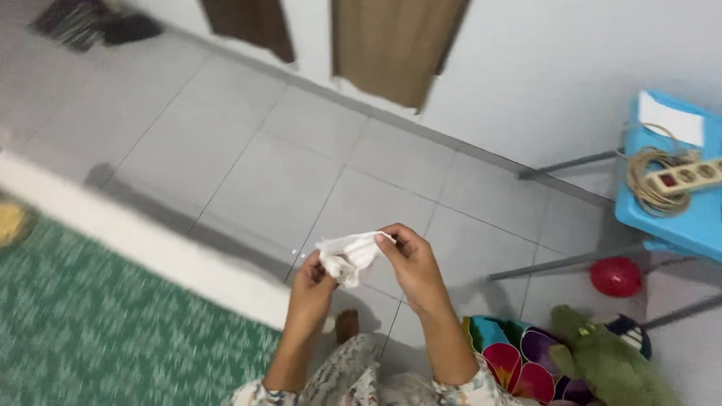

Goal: Cleaning a wooden board with a cloth and a cleaning agent

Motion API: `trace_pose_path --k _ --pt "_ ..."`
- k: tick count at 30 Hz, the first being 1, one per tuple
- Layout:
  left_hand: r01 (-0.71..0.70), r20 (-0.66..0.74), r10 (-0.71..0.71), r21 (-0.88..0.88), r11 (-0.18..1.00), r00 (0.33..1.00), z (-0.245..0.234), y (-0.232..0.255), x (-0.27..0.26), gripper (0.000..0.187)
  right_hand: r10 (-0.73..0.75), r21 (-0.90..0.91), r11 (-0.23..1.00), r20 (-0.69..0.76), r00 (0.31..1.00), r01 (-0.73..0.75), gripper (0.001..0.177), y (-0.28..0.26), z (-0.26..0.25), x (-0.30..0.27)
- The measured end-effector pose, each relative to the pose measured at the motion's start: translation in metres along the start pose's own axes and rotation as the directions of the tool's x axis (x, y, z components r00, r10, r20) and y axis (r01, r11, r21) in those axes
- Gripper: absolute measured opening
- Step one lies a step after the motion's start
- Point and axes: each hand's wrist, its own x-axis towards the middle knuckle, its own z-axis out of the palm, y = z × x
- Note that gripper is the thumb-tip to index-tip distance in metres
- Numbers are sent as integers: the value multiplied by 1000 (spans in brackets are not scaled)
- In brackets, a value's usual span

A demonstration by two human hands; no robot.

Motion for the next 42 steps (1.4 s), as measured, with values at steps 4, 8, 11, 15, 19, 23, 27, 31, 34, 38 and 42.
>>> trace_pose_path --k 4,8,11,15,19,23,27,31,34,38,42 --pt "23 26 -22 -30 999 999 24 23 56 42 -45 23 999 -44 998 46 16 -24 8 42" --pt "29 30 -29 1 1000 999 50 31 94 39 17 -48 999 -17 1000 -18 28 -29 1 67" --pt "86 79 -85 -3 996 993 69 55 108 41 44 -30 998 -99 994 -47 17 -15 -12 97" --pt "175 139 -155 -151 973 978 85 77 135 52 77 77 995 -124 989 -68 14 5 -15 153" --pt "155 84 -139 -230 961 987 95 95 171 41 133 246 963 -90 987 -108 18 -5 0 215" --pt "62 -84 -84 -238 969 993 94 116 219 29 166 229 956 96 982 -184 24 -11 12 283" --pt "-26 -177 -55 -427 904 983 105 141 260 32 130 124 979 233 964 -162 26 -67 36 333" --pt "-63 -244 -45 -416 907 969 120 149 298 63 160 12 984 358 920 -176 27 -91 48 378" --pt "-86 -350 -54 -374 923 935 121 154 306 81 187 -2 978 441 878 -207 29 -80 64 403" --pt "-168 -428 2 -351 921 904 98 160 306 43 231 -22 964 562 794 -265 28 -40 97 434" --pt "-135 -481 -103 -436 890 871 60 162 306 55 366 -192 924 694 620 -331 30 -40 140 437"
